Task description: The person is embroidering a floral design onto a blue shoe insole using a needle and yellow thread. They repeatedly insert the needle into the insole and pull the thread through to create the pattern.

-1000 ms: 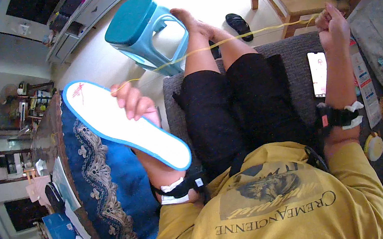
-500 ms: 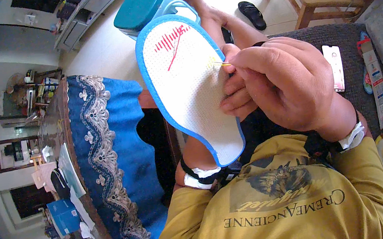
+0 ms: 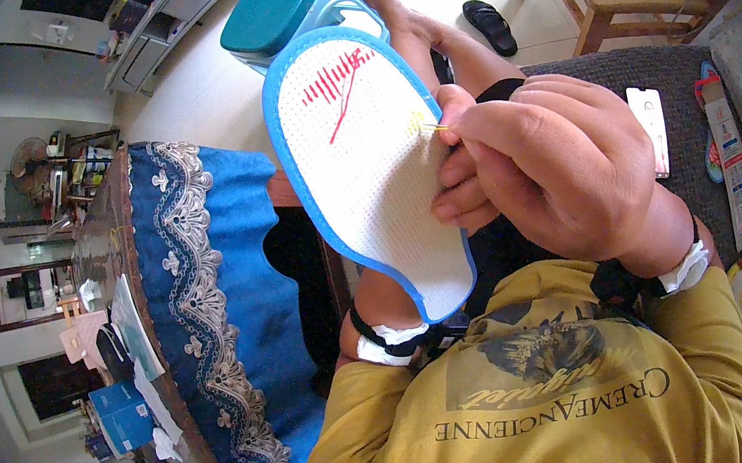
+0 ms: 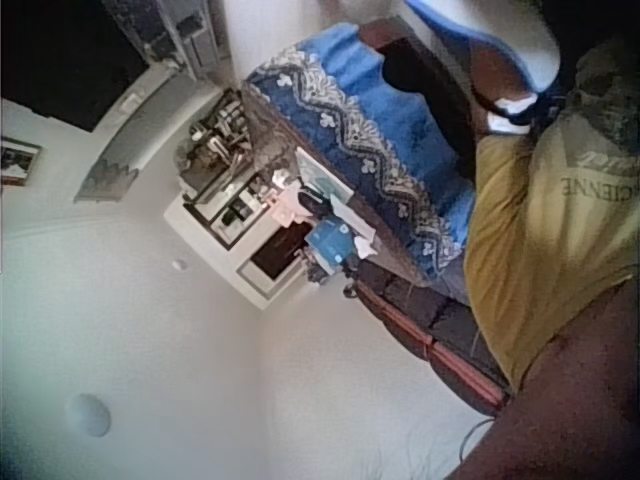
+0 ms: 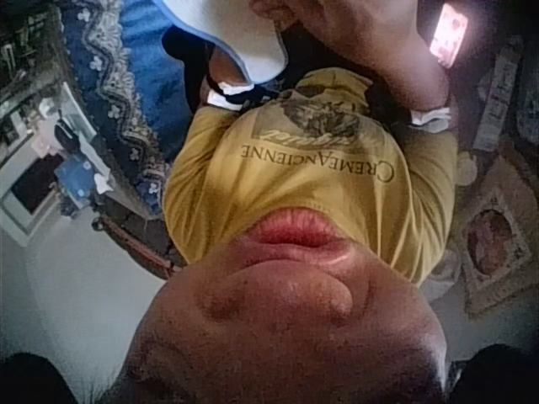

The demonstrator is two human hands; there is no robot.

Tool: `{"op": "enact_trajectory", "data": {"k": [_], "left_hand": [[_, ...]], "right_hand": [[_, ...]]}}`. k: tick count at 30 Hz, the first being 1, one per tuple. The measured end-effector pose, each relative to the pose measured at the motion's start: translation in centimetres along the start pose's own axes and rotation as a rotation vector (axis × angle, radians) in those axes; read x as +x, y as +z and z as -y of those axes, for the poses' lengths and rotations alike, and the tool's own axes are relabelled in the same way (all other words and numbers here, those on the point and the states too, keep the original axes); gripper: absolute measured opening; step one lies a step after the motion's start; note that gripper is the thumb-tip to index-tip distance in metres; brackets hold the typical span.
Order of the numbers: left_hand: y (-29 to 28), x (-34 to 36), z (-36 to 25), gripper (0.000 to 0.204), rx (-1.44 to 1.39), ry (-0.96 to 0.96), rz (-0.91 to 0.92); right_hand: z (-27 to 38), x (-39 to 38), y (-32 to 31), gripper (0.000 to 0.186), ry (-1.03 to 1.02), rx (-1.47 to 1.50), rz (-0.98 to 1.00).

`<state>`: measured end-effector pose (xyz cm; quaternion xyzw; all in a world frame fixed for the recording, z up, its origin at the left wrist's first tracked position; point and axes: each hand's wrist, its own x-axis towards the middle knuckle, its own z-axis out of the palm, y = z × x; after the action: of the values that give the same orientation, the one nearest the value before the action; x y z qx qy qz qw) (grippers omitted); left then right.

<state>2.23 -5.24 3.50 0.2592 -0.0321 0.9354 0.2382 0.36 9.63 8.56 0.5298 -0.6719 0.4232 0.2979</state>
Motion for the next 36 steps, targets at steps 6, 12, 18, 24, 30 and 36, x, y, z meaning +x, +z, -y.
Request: {"op": "enact_trajectory", "data": {"k": [6, 12, 18, 24, 30, 36], "left_hand": [[-0.4, 0.1, 0.0, 0.049, 0.068, -0.035, 0.016], [0.7, -0.4, 0.4, 0.041, 0.434, -0.016, -0.164], [2.5, -0.7, 2.2, 0.005, 1.288, 0.408, -0.566], [3.8, -0.4, 3.7, 0.012, 1.516, 0.326, -0.674], [3.9, -0.3, 3.8, 0.013, 1.514, 0.323, -0.684], [3.7, 0.0, 3.9, 0.012, 1.526, 0.330, -0.671]], "right_hand": [[-0.1, -0.1, 0.0, 0.013, -0.001, -0.026, 0.013], [-0.4, 0.2, -0.5, 0.013, 0.142, 0.077, 0.072], [-4.1, -2.4, 0.8, 0.023, 0.555, 0.997, -0.025], [-6.4, -5.3, 3.5, 0.051, 0.706, 1.342, -0.110], [-6.3, -4.2, 3.8, 0.055, 0.678, 1.614, -0.228], [-7.1, -5.2, 4.1, 0.058, 0.659, 1.442, -0.161]]}}
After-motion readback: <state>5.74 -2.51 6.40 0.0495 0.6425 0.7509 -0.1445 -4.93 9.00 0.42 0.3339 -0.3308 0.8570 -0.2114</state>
